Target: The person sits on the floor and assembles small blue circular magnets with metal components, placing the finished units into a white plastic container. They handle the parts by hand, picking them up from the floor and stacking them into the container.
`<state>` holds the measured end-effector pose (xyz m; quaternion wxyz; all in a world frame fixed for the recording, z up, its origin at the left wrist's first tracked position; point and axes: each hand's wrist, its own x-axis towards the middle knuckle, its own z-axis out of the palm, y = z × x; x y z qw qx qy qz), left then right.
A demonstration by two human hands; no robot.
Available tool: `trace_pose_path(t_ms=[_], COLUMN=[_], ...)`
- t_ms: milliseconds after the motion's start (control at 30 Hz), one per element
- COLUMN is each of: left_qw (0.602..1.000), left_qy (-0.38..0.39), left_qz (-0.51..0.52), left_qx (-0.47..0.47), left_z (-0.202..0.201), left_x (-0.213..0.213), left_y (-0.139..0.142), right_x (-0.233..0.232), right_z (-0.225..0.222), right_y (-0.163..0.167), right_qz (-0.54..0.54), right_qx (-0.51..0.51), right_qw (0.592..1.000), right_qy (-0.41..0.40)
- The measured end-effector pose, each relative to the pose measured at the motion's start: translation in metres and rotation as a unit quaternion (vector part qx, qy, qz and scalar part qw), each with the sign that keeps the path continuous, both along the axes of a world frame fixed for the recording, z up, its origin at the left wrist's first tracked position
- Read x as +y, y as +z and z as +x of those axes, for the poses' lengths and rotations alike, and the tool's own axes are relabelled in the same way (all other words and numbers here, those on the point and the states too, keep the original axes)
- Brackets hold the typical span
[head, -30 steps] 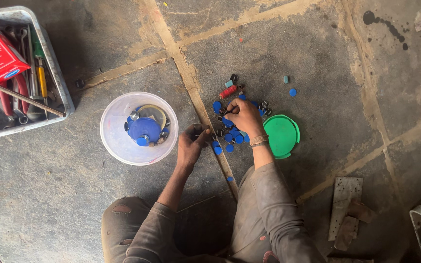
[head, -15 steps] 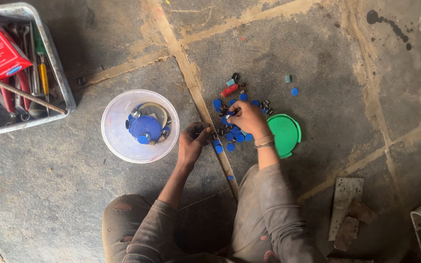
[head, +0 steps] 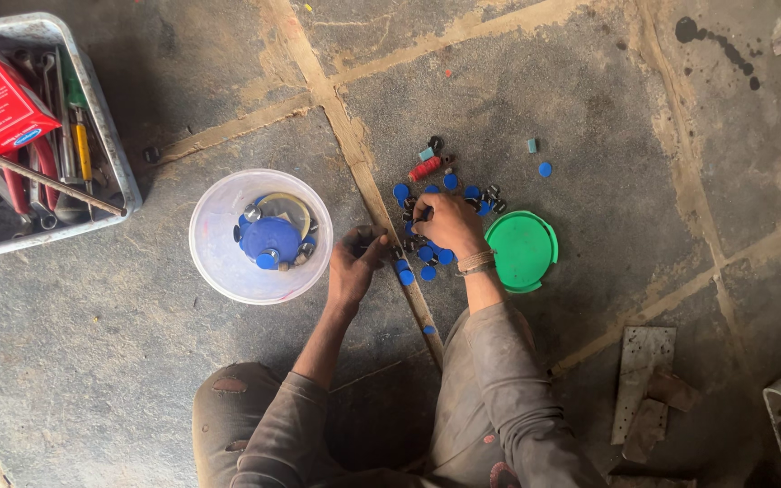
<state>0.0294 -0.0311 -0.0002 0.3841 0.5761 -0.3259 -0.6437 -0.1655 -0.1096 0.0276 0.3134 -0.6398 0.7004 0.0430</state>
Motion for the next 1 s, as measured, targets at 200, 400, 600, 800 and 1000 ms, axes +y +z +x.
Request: trace_pose_path(t_ms=[200, 400, 600, 800, 1000], left_qw=[1.0, 0.999, 0.997, 0.993, 0.998], left_qy=[0.002, 0.016, 0.044, 0.053, 0.019], left_qz=[0.0, -0.006, -0.022, 0.005, 0.002], left_qx=[-0.004, 0.047, 0.057, 0.101, 0.062], left_z=[-0.001, 0.001, -0.002, 0.001, 0.004], left_x=[-0.003, -0.001, 0.0, -0.001, -0.001], left_y=[0.007, 0.002, -0.01, -0.005, 0.004], right_x=[-0.001, -0.004, -0.005, -0.005, -0.002], right_z=[-0.008, -0.009, -0.003, -0.001, 0.007], right_y=[0.004, 0.001, 0.004, 0.017, 0.024], right_qz=[-0.03, 0.072, 0.131, 0.114, 0.113], right_qx=[-0.111, -0.353, -0.454, -0.431, -0.33], right_qw=[0.99, 0.931, 0.881, 0.894, 0.931], right_qy=[0.079, 0.055, 0.009, 0.051, 0.107])
